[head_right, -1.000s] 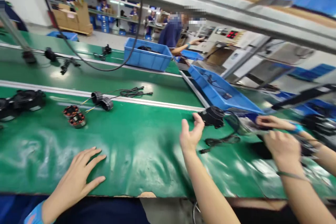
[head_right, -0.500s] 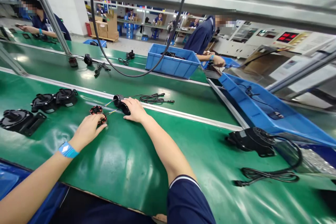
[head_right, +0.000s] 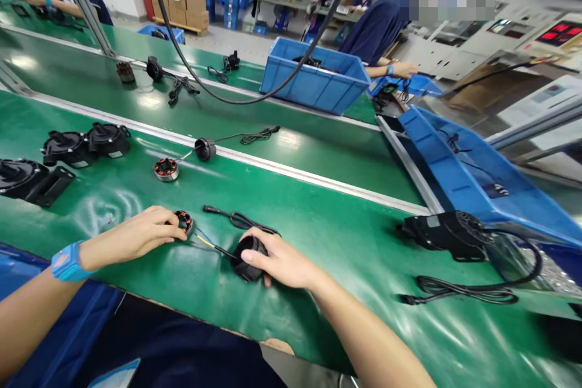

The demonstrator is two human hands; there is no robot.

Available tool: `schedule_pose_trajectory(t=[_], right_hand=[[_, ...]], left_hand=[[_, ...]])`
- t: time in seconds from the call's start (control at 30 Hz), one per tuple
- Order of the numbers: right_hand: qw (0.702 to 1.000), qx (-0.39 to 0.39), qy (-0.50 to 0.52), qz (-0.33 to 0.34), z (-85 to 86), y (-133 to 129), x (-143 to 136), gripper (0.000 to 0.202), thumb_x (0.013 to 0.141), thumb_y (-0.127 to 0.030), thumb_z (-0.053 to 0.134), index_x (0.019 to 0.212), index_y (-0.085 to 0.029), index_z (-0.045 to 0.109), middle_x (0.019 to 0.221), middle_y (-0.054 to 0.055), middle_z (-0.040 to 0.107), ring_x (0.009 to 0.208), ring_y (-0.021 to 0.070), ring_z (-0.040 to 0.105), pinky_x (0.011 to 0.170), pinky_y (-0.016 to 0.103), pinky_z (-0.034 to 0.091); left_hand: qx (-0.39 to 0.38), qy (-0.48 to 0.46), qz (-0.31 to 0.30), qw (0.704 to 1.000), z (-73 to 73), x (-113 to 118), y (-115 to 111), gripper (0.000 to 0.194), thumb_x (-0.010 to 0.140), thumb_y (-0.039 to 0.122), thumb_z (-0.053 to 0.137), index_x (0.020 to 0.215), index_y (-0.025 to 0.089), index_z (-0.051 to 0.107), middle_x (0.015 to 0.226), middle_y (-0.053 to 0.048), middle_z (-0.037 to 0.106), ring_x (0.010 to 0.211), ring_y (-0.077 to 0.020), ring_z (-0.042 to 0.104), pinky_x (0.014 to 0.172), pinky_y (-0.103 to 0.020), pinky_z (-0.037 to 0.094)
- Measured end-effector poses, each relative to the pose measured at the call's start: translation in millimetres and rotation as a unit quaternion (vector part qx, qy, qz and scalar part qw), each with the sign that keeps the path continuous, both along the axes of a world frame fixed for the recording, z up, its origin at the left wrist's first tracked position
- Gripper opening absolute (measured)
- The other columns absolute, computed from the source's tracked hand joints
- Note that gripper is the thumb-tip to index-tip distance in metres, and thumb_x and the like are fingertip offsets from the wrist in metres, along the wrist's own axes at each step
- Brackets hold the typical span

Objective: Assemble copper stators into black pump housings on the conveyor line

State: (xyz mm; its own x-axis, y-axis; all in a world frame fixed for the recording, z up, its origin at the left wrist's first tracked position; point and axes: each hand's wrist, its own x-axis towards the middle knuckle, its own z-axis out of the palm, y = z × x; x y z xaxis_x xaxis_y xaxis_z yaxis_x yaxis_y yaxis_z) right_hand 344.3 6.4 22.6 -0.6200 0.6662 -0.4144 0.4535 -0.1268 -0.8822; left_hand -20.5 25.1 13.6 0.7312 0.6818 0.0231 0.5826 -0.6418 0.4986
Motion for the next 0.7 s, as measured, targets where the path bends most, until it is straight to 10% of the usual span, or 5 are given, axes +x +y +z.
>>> schedule_pose_trajectory(t=[0.13,0.33,0.5,0.57,0.7], right_hand=[[0.993,-0.103,0.039,0.05,-10.8,-29.5,7.7,0.067,0.095,-0.079,0.045,0.129,-0.022,0.052,0.089,0.005,0.069,0.063,0.0184,0.069,0.053,0.028,0.056],[0.984,0.137,-0.106,-0.043,-28.7,-18.2,27.0,0.059,0.098,-0.068,0.047,0.148,-0.036,0.049,0.132,0.011,0.065,0.117,0.0342,0.065,0.101,0.057,0.055],[0.936,0.25,-0.022,-0.246,-57.5,-5.5,29.7,0.077,0.092,-0.064,0.059,0.159,-0.042,0.026,0.167,0.006,0.028,0.155,0.0358,0.03,0.109,0.058,0.054],[0.942,0.265,-0.009,-0.205,-57.2,1.3,22.2,0.064,0.096,-0.058,0.057,0.154,-0.041,0.037,0.162,0.008,0.037,0.151,0.0339,0.038,0.111,0.057,0.053],[0.947,0.319,-0.036,-0.013,-40.2,22.9,-10.3,0.048,0.099,-0.048,0.06,0.144,-0.032,0.053,0.151,0.011,0.051,0.141,0.0317,0.05,0.112,0.055,0.052]], left_hand=[[-0.045,-0.035,-0.016,0.998,3.8,7.1,-14.9,0.033,0.105,0.023,0.044,0.109,0.033,0.075,0.112,-0.004,0.068,0.11,-0.0188,0.062,0.101,-0.033,0.048],[0.074,-0.05,0.168,0.982,19.1,-42.9,-11.2,0.043,0.096,0.048,0.064,0.134,0.027,0.064,0.141,-0.01,0.059,0.134,-0.0272,0.053,0.118,-0.046,0.041],[0.201,-0.01,0.61,0.766,40.8,-154.8,2.4,0.09,0.089,0.061,0.069,0.154,0.008,0.036,0.155,-0.021,0.043,0.147,-0.0359,0.037,0.123,-0.057,0.028],[0.168,-0.011,0.665,0.728,40.9,-188.0,6.2,0.103,0.087,0.067,0.068,0.151,-0.006,0.03,0.15,-0.028,0.043,0.141,-0.0404,0.041,0.117,-0.064,0.033],[0.117,-0.018,0.647,0.753,23.1,-202.8,6.7,0.084,0.084,0.068,0.07,0.126,-0.003,0.054,0.117,-0.012,0.065,0.109,-0.0264,0.06,0.103,-0.049,0.051]])
